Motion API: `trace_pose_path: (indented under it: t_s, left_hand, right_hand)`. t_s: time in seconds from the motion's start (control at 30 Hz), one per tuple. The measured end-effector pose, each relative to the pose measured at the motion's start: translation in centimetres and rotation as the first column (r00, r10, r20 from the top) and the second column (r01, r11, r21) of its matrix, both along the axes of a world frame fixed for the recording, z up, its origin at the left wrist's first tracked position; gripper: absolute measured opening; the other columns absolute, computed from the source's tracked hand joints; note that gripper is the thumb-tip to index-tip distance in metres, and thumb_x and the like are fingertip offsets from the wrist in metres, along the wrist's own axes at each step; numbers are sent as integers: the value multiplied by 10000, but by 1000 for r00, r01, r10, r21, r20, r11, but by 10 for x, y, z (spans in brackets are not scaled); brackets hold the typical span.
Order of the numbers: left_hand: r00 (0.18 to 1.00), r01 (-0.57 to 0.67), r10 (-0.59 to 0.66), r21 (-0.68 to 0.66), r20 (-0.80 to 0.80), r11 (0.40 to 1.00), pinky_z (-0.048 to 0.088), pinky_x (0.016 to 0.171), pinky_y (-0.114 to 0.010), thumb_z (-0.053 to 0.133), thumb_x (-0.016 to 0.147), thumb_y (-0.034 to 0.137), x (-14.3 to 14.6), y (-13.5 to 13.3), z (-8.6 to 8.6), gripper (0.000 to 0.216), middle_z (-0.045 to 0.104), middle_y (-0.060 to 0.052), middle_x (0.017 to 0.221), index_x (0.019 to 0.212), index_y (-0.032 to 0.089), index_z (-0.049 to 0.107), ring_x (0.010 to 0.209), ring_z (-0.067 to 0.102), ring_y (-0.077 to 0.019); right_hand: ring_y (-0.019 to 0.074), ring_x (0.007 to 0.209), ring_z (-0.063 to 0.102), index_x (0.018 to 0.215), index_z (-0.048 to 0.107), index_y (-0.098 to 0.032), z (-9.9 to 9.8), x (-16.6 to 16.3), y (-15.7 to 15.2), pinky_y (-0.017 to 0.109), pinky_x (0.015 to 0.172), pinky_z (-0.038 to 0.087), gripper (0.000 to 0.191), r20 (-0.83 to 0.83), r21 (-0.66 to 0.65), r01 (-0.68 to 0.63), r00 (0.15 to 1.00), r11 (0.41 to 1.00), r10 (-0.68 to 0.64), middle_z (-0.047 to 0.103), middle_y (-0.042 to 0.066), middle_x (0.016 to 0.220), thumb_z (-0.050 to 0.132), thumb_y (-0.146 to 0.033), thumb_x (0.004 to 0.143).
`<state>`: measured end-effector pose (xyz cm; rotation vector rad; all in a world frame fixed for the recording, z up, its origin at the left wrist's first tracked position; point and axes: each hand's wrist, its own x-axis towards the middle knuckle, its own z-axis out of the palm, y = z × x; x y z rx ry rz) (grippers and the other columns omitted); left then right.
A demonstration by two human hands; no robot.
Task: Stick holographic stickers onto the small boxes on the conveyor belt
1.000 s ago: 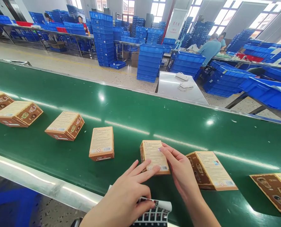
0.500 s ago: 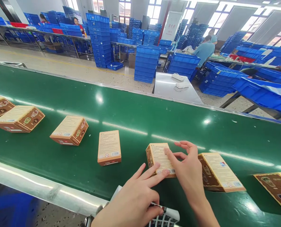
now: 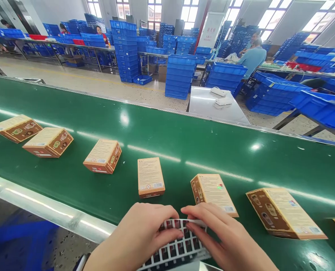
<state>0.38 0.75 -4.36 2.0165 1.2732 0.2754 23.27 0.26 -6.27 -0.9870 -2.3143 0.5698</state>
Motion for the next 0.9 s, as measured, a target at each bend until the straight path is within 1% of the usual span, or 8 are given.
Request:
trace_pose_path:
  t_s: [0.13, 0.3, 0.37, 0.43, 0.53, 0.6, 0.7, 0.9]
  left_hand:
    - [997, -82, 82, -123, -2, 989, 385, 619, -227, 694, 921, 242, -4, -2, 4, 24, 699, 62, 773, 923, 234, 671, 696, 620, -142]
    - [992, -128, 128, -138, -10, 982, 384, 613, -240, 629, 959, 258, -10, -3, 0, 95, 695, 57, 758, 872, 226, 651, 679, 600, -143]
    - [989, -149, 147, -119, -27, 982, 391, 602, -247, 639, 954, 252, -13, -3, 0, 84, 693, 58, 743, 877, 231, 665, 658, 598, -143]
    - [991, -129, 128, -59, -23, 990, 423, 628, -256, 682, 928, 230, -18, -4, 2, 68, 697, 53, 759, 860, 238, 679, 701, 621, -152]
    - [999, -44, 41, 95, 30, 995, 515, 836, -308, 749, 862, 158, -23, -5, 0, 109, 738, 1, 1062, 813, 241, 699, 1058, 654, -223]
    - [999, 12, -17, 176, 28, 984, 460, 1080, -437, 752, 846, 126, -23, -5, -5, 130, 629, -21, 1415, 792, 238, 712, 1383, 489, -306]
    - [995, 102, -99, 174, -25, 979, 229, 1252, -583, 744, 846, 124, -18, -2, -14, 118, 426, -13, 1628, 790, 225, 716, 1541, 279, -343]
    - [991, 132, -132, 108, -4, 985, 239, 1275, -509, 718, 851, 102, -5, 1, -21, 131, 421, 10, 1626, 790, 218, 709, 1537, 304, -281]
  right_hand:
    - [201, 859, 721, 1141, 598, -191, 1, -11, 5, 369, 854, 552, 229, 15, 210, -6, 1000, 978, 3, 750, 35, 954, 424, -78, 1044]
    - [283, 1154, 685, 1068, 649, -144, -5, -14, 4, 449, 1092, 417, 274, 47, 376, -72, 997, 924, 59, 758, 119, 1139, 483, 36, 945]
    - [266, 1205, 659, 1011, 664, -193, -8, -11, 5, 400, 1076, 450, 210, -61, 254, -42, 996, 966, 60, 734, 98, 1228, 559, -22, 948]
    - [248, 1192, 664, 923, 684, -248, -11, -9, 11, 358, 1003, 516, 111, -227, -38, 48, 972, 998, -56, 716, 52, 1275, 631, -158, 962]
    - [279, 1211, 648, 834, 725, -271, -18, -10, 30, 390, 990, 531, 170, -380, -529, 164, 831, 833, -405, 702, 37, 1315, 686, -395, 945]
    - [309, 1285, 591, 845, 761, -266, -25, -16, 46, 445, 1091, 452, 218, -421, -710, 144, 697, 689, -580, 693, 46, 1335, 737, -478, 889]
    - [342, 1320, 551, 963, 800, -238, -36, -28, 67, 499, 1159, 361, 317, -450, -818, 47, 567, 573, -690, 701, 77, 1320, 820, -501, 787]
    - [344, 1183, 651, 1098, 785, -205, -44, -34, 71, 460, 992, 522, 462, -437, -854, 16, 523, 520, -732, 752, 101, 1206, 822, -524, 765]
